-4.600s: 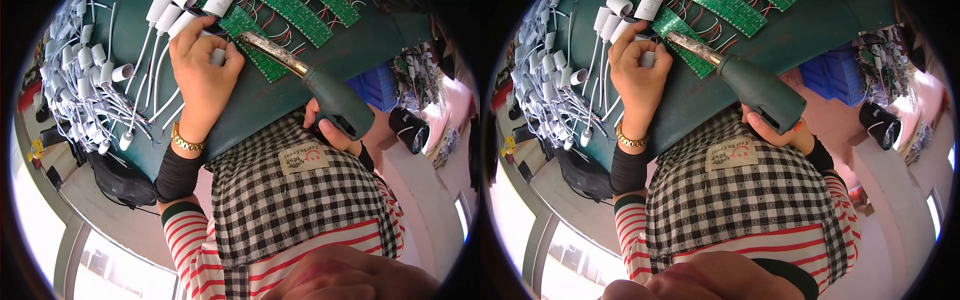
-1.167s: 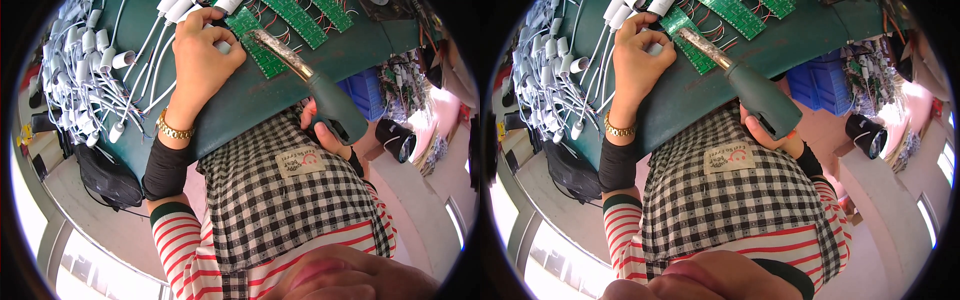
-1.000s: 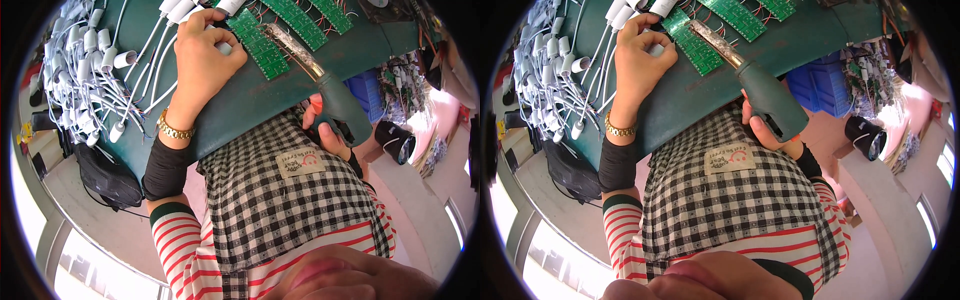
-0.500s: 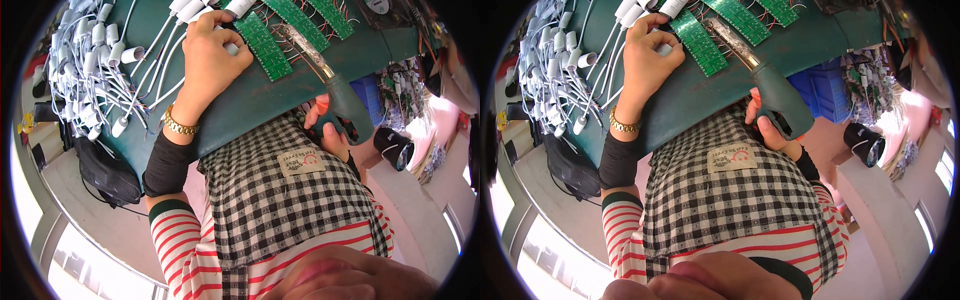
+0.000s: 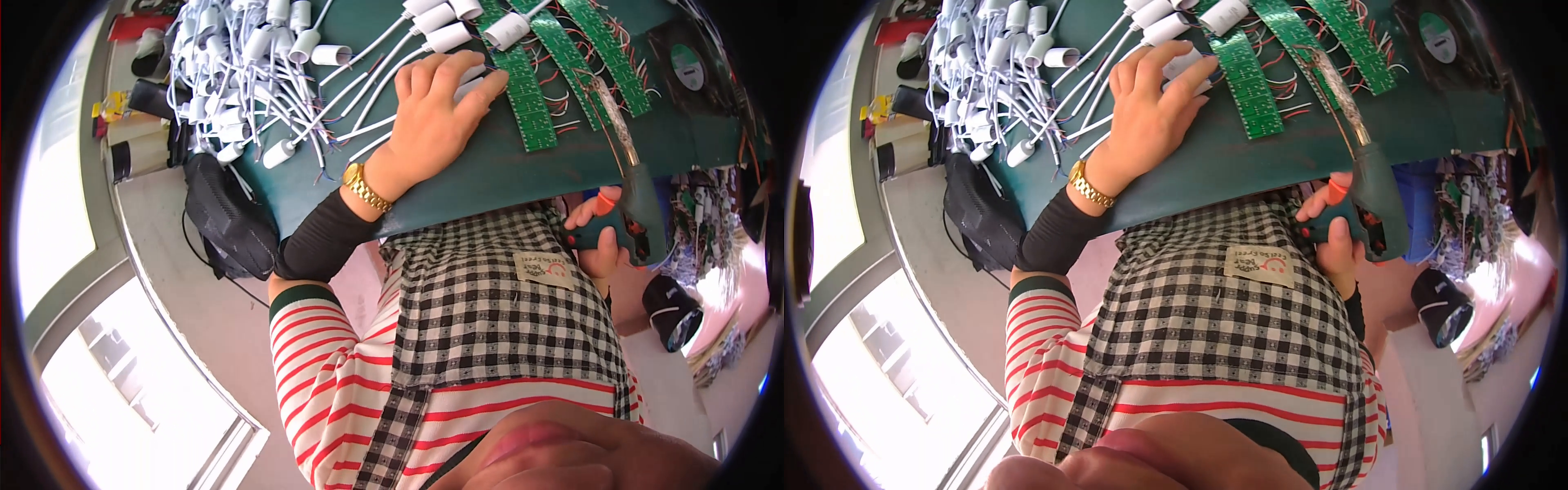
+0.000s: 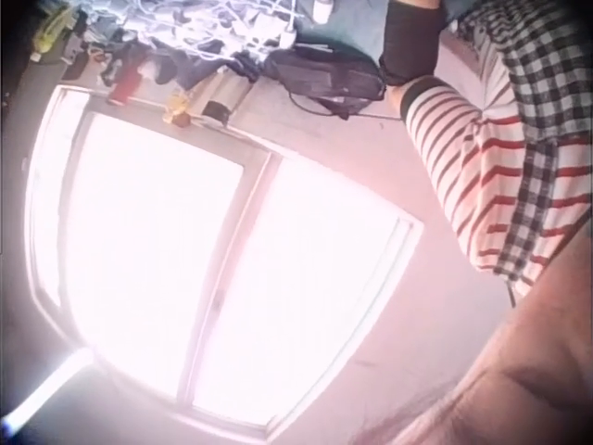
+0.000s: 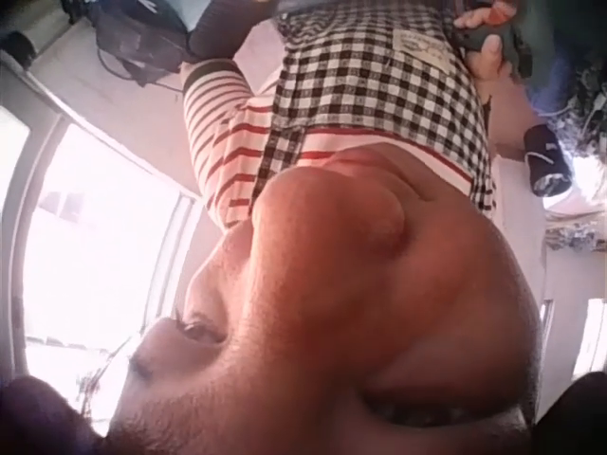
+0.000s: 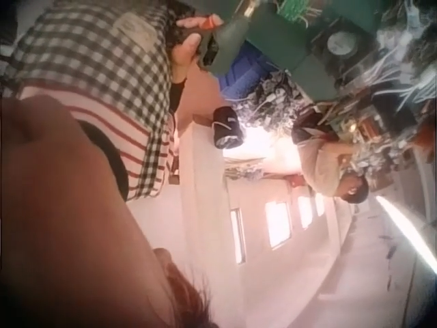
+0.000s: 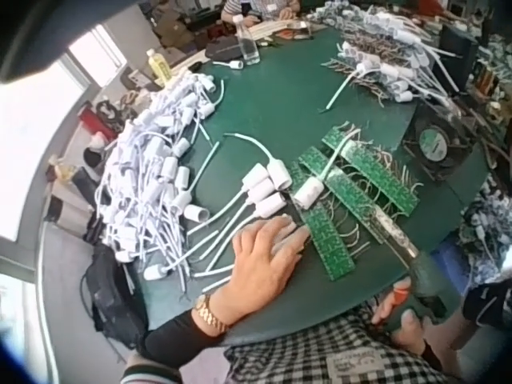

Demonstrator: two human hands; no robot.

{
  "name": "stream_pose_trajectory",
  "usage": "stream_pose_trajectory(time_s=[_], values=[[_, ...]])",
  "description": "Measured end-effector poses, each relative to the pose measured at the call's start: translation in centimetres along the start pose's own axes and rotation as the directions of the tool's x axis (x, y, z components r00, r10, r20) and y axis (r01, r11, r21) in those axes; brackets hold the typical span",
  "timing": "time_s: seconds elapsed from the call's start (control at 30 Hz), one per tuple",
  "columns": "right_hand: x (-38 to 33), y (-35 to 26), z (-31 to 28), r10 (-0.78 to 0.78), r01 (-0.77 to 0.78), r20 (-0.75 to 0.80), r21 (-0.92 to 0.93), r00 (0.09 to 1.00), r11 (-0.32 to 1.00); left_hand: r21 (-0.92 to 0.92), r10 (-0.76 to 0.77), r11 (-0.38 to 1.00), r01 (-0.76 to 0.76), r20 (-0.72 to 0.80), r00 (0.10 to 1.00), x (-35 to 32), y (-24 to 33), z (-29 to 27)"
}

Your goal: The person solders electrical components onto green PCB strips using a soldering gun.

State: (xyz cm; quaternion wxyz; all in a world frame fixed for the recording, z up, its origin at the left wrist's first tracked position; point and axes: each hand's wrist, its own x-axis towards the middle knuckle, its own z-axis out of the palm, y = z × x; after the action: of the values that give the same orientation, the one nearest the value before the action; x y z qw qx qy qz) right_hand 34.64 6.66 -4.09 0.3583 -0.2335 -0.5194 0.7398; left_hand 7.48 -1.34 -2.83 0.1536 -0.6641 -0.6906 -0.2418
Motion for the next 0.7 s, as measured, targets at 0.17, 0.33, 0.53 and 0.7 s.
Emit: stream_pose_trajectory(time_s=[0.17,0.33,0.53,0.7], values=[[0.5,0.2,0.2,-0.038,0.038,-0.009,0.02,0.999,0.999,-0.254,-0.095,0.961,0.111,0.072,0.993,2.0,-2.8,-2.9],[-0.1,-0.2,0.5,-0.036,0.036,-0.012,-0.003,0.999,0.999,0.084,-0.135,0.99,0.11,0.411,0.902,0.3,-15.7,-9.9],[-0.4,-0.7,0.0,0.017,-0.018,0.053,0.004,0.998,1.0,0.027,-0.014,1.0,0.0,0.536,0.844,0.6,-18.7,-8.8],[-0.6,-0.2,0.0,0.019,-0.016,0.079,-0.038,0.997,0.999,-0.471,-0.358,0.827,0.307,-0.021,0.933,3.2,-17.7,-7.5]])
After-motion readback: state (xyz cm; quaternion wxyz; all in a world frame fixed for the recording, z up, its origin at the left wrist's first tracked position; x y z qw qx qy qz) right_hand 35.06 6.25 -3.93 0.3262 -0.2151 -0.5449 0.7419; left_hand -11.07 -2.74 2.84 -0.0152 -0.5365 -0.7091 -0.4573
